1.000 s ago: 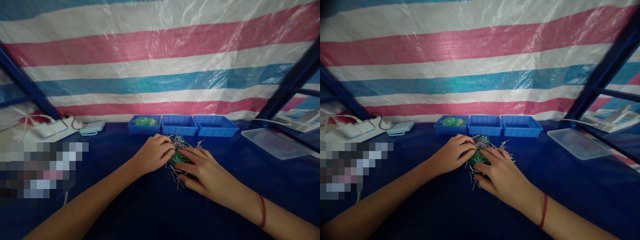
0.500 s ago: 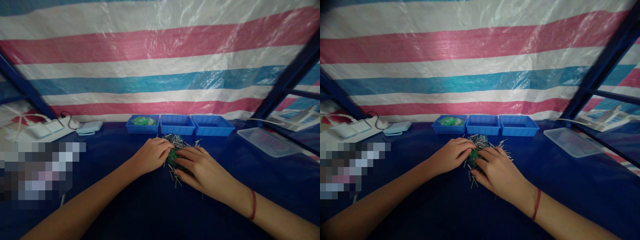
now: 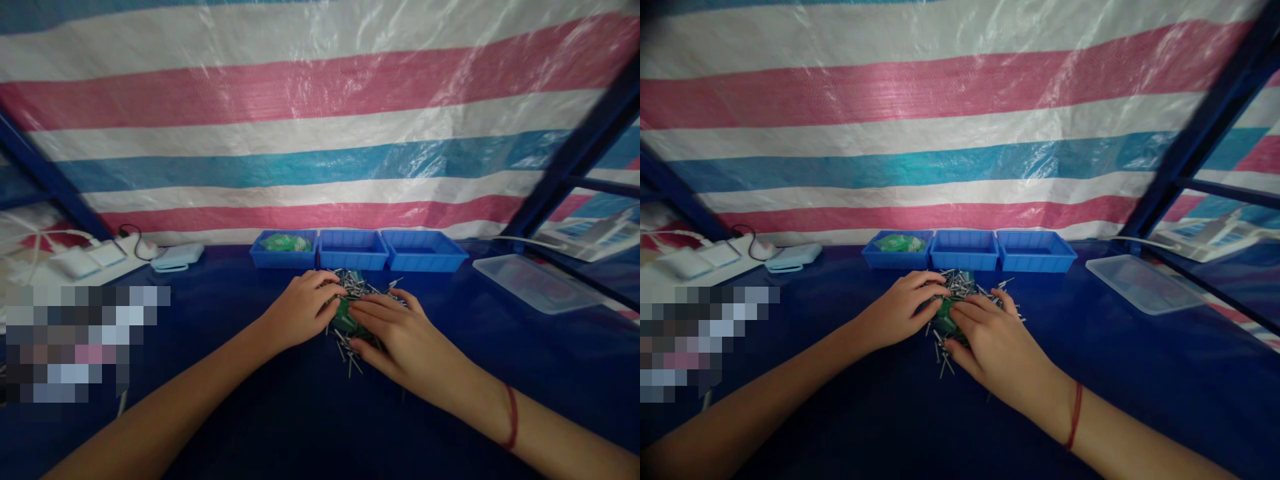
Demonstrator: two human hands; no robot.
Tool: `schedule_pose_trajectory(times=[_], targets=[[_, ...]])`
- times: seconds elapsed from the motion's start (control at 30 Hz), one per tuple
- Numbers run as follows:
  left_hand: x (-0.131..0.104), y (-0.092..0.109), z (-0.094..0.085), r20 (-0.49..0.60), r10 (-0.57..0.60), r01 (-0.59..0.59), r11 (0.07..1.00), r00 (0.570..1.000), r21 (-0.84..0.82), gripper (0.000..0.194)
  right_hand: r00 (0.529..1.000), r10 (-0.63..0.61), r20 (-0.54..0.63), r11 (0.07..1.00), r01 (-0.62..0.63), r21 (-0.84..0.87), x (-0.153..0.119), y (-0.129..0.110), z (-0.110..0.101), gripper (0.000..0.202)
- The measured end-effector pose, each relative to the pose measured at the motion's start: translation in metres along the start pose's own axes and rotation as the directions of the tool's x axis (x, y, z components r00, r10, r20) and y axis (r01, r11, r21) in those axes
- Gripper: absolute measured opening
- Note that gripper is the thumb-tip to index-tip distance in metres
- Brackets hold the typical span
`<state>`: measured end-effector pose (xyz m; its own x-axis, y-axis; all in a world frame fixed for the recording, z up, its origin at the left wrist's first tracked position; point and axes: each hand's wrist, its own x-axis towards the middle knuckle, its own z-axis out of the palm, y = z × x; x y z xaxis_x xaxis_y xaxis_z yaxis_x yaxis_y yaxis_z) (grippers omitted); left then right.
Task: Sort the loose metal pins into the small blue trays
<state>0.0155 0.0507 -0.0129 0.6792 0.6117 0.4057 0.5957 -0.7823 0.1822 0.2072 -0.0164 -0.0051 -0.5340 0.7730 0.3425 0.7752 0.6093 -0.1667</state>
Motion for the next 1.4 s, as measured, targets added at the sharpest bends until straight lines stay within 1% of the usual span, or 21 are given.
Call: schedule_pose_trajectory(times=[0.13, 0.23, 0.37, 0.5, 0.6, 0.67, 0.73, 0.8, 0.87, 0.9, 0.93, 1.0, 1.03, 1.1, 1.2, 1.3, 1.4], targets=[[0.0, -0.001, 0.0, -0.012, 0.021, -0.021, 1.0, 1.0, -0.012, 0.02, 1.0, 0.006, 0.003, 0.999, -0.006, 0.044, -0.001, 0.004, -0.002, 0.024], [-0.001, -0.003, 0.003, -0.017, 0.022, -0.023, 0.999, 1.0, -0.037, 0.019, 1.0, 0.0, 0.014, 0.998, -0.001, 0.07, -0.001, 0.006, -0.005, 0.027], [-0.001, -0.004, 0.009, -0.078, 0.003, -0.01, 0.996, 0.997, -0.091, 0.021, 1.0, -0.024, 0.006, 0.993, 0.023, 0.115, -0.001, 0.007, -0.011, 0.037], [0.002, -0.001, 0.009, -0.139, -0.033, 0.008, 0.983, 0.99, -0.182, 0.015, 0.998, -0.022, -0.051, 0.985, 0.03, 0.168, 0.0, 0.01, -0.015, 0.042], [0.004, 0.003, 0.003, -0.162, -0.12, 0.074, 0.963, 0.979, -0.261, 0.011, 0.99, 0.03, -0.139, 0.965, 0.007, 0.261, 0.001, 0.013, -0.013, 0.045], [0.005, 0.007, 0.0, -0.149, -0.191, 0.137, 0.94, 0.97, -0.312, 0.012, 0.973, 0.121, -0.195, 0.942, -0.051, 0.331, 0.002, 0.015, -0.01, 0.046], [0.005, 0.012, -0.003, -0.12, -0.246, 0.186, 0.908, 0.962, -0.375, 0.014, 0.954, 0.214, -0.21, 0.909, -0.116, 0.401, 0.003, 0.016, -0.005, 0.045], [0.005, 0.017, -0.003, -0.096, -0.291, 0.22, 0.867, 0.952, -0.448, 0.015, 0.948, 0.261, -0.18, 0.871, -0.151, 0.468, 0.003, 0.016, -0.002, 0.036], [0.005, 0.022, -0.002, -0.077, -0.331, 0.243, 0.812, 0.94, -0.53, 0.016, 0.949, 0.283, -0.137, 0.841, -0.177, 0.511, 0.005, 0.016, 0.0, 0.018], [0.004, 0.025, -0.001, -0.063, -0.348, 0.251, 0.779, 0.936, -0.575, 0.016, 0.948, 0.294, -0.124, 0.832, -0.19, 0.522, 0.005, 0.016, 0.0, 0.016], [0.004, 0.027, -0.001, -0.04, -0.355, 0.256, 0.743, 0.934, -0.618, 0.017, 0.945, 0.303, -0.122, 0.827, -0.198, 0.526, 0.006, 0.016, -0.001, 0.019], [0.004, 0.029, 0.001, 0.011, -0.344, 0.26, 0.688, 0.939, -0.678, 0.02, 0.941, 0.309, -0.14, 0.826, -0.192, 0.53, 0.006, 0.016, -0.002, 0.024], [0.004, 0.029, 0.002, 0.031, -0.334, 0.263, 0.677, 0.942, -0.687, 0.022, 0.941, 0.302, -0.154, 0.828, -0.178, 0.532, 0.007, 0.015, -0.004, 0.024], [0.003, 0.029, 0.003, 0.053, -0.321, 0.269, 0.681, 0.946, -0.681, 0.025, 0.945, 0.277, -0.172, 0.83, -0.145, 0.538, 0.006, 0.014, -0.006, 0.025], [0.002, 0.03, 0.003, 0.042, -0.321, 0.266, 0.696, 0.946, -0.667, 0.025, 0.954, 0.243, -0.176, 0.84, -0.116, 0.53, 0.004, 0.012, -0.009, 0.027], [0.001, 0.034, 0.0, 0.028, -0.3, 0.235, 0.68, 0.953, -0.695, 0.022, 0.951, 0.207, -0.228, 0.876, -0.077, 0.476, 0.001, 0.012, -0.011, 0.019], [0.0, 0.037, -0.006, 0.023, -0.283, 0.214, 0.666, 0.959, -0.715, 0.025, 0.926, 0.178, -0.332, 0.911, -0.028, 0.411, -0.001, 0.013, -0.012, 0.008]])
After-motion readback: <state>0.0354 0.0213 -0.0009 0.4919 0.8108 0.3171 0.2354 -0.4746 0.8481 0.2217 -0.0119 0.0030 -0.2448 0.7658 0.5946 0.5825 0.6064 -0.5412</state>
